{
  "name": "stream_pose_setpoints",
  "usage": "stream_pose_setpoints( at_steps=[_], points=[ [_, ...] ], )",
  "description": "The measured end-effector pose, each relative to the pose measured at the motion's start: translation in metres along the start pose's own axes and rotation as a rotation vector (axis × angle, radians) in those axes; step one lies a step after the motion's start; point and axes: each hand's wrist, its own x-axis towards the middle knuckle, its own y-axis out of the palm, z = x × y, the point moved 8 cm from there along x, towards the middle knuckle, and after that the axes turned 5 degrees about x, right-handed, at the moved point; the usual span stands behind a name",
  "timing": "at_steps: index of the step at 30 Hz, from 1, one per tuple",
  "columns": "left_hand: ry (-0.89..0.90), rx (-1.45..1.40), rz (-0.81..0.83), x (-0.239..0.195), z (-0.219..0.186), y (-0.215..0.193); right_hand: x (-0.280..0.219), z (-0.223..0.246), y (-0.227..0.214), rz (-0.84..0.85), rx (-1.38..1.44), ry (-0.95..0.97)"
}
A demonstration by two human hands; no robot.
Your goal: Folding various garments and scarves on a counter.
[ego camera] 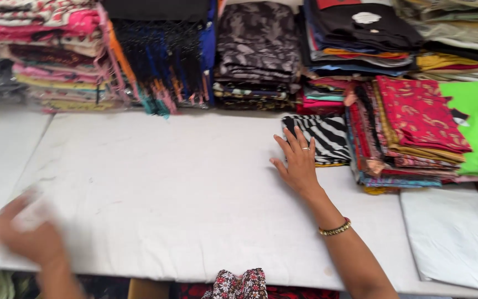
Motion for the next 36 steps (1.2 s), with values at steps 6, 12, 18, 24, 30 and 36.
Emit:
stream_pose_setpoints(
  at_steps=[6, 12, 18, 24, 30, 36],
  points=[
    [-0.212, 0.561, -0.545, -0.198, 0.270, -0.059, -0.007, 0.093, 0.028, 0.362, -0.014, -0.173],
    [0.143, 0.709, 0.626, -0.256, 0.216, 0.113, -0.042, 0.118, 0.058, 0.860, 0.079, -0.242],
    [-0.138, 0.629, 0.895, -0.266, 0.244, 0.140, -0.043, 0.112, 0.057, 0.864, 0.113, -0.196],
    [-0.576, 0.632, 0.974, -0.260, 0.279, 0.123, -0.044, 0.109, 0.059, 0.868, 0.084, -0.179],
    [-0.004, 1.105, 0.923, -0.292, 0.228, 0.154, -0.045, 0.107, 0.062, 0.862, 0.077, -0.178],
    [0.236, 0.991, 1.106, -0.291, 0.226, 0.124, -0.044, 0.105, 0.059, 0.830, 0.121, -0.203]
  ],
)
